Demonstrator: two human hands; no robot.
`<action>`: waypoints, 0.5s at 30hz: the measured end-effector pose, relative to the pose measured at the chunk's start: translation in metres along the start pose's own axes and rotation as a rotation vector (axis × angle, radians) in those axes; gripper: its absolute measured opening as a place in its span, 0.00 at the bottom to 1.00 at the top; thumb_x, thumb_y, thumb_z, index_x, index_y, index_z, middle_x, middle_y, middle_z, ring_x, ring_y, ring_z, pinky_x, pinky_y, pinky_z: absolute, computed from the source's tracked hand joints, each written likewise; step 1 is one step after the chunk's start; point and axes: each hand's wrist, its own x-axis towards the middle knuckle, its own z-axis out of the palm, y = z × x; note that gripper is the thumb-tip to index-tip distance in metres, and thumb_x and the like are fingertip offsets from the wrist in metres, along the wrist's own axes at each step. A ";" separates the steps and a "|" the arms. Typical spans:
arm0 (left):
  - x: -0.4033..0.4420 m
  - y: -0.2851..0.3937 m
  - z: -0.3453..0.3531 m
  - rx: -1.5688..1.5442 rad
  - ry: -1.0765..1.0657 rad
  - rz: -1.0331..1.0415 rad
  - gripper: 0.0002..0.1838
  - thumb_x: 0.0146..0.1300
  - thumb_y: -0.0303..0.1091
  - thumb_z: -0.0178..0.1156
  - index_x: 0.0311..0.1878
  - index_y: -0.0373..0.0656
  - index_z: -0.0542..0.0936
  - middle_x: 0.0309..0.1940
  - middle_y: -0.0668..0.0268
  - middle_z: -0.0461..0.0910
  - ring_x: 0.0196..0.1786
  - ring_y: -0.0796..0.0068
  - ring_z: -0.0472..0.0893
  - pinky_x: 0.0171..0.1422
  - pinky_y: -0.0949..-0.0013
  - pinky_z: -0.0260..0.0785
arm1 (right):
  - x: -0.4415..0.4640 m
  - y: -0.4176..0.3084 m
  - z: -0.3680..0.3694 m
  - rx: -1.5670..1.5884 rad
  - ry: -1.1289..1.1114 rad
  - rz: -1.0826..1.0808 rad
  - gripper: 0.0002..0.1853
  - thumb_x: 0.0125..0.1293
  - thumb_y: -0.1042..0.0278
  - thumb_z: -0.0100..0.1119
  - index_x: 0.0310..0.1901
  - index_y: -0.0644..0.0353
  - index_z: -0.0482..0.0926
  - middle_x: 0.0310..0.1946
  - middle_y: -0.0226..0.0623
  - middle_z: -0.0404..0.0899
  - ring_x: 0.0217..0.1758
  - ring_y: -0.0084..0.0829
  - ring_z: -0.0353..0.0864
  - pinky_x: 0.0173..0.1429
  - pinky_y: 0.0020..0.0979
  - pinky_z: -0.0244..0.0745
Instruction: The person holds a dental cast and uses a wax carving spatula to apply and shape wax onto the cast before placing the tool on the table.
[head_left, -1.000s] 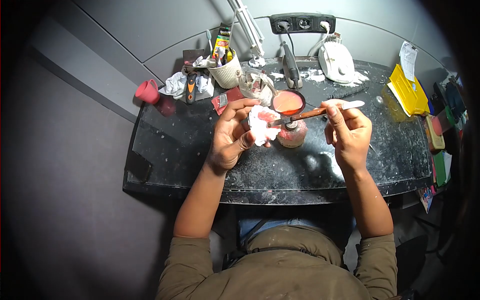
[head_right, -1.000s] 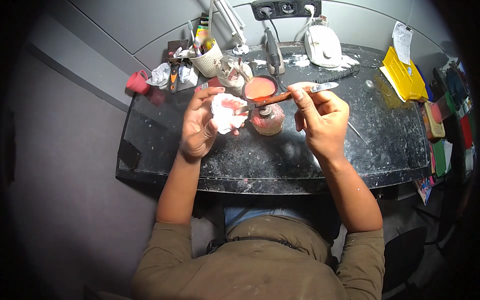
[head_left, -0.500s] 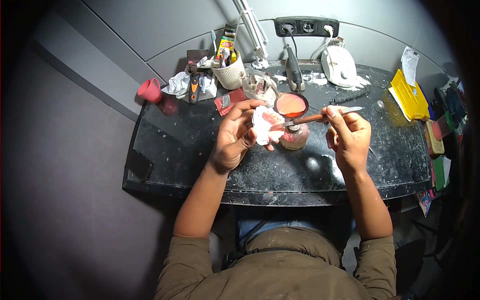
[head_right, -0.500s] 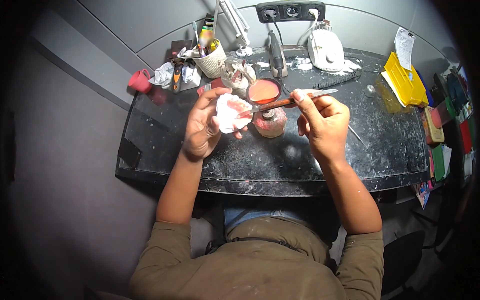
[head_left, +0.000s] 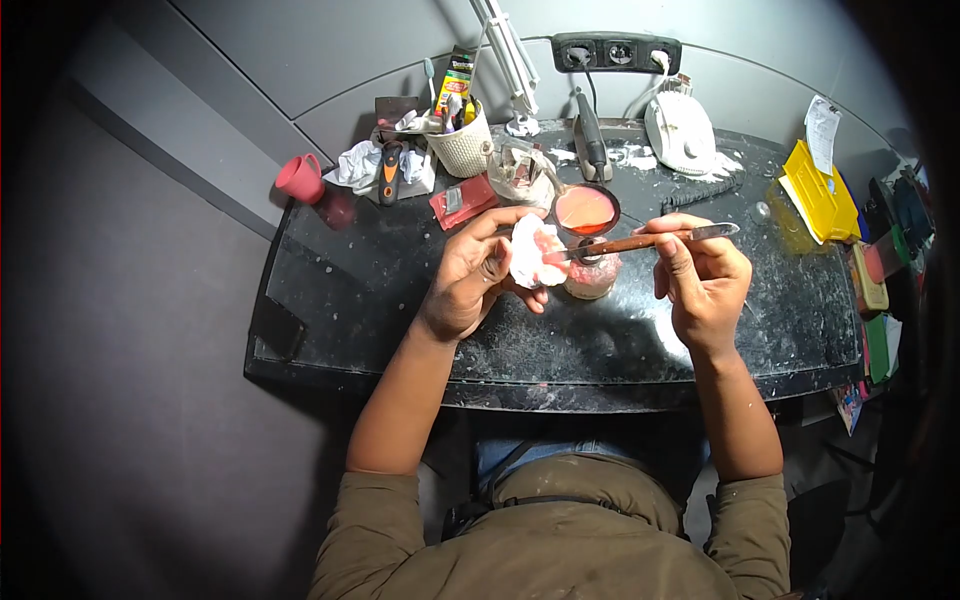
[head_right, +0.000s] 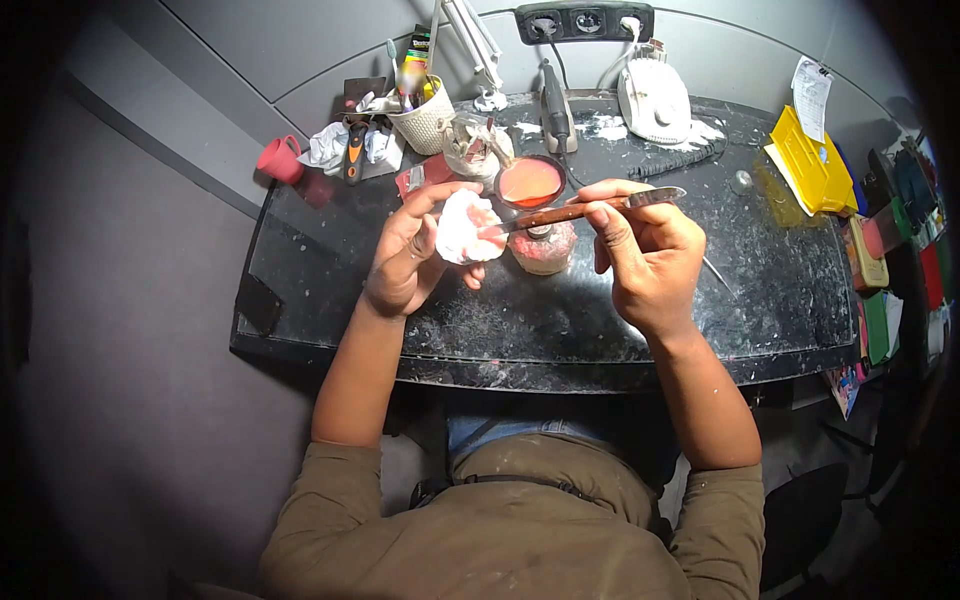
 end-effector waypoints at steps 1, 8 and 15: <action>0.000 0.000 0.000 0.009 -0.003 -0.009 0.36 0.72 0.53 0.56 0.68 0.30 0.64 0.49 0.50 0.81 0.39 0.66 0.85 0.38 0.66 0.81 | 0.000 0.001 0.000 0.011 0.001 -0.011 0.03 0.69 0.80 0.60 0.41 0.71 0.79 0.45 0.48 0.84 0.24 0.17 0.76 0.24 0.20 0.73; 0.000 -0.002 -0.001 -0.048 -0.012 -0.004 0.29 0.74 0.48 0.54 0.66 0.32 0.66 0.44 0.53 0.83 0.37 0.67 0.87 0.39 0.65 0.84 | 0.000 -0.005 0.000 -0.013 -0.004 0.028 0.04 0.70 0.79 0.60 0.40 0.72 0.79 0.45 0.48 0.84 0.24 0.17 0.76 0.24 0.20 0.73; -0.001 0.000 0.002 0.084 0.015 -0.071 0.36 0.73 0.57 0.52 0.65 0.28 0.68 0.47 0.51 0.81 0.36 0.67 0.85 0.34 0.66 0.81 | -0.002 -0.010 0.006 -0.066 0.006 -0.019 0.04 0.69 0.79 0.61 0.41 0.72 0.82 0.40 0.45 0.85 0.23 0.16 0.75 0.25 0.19 0.71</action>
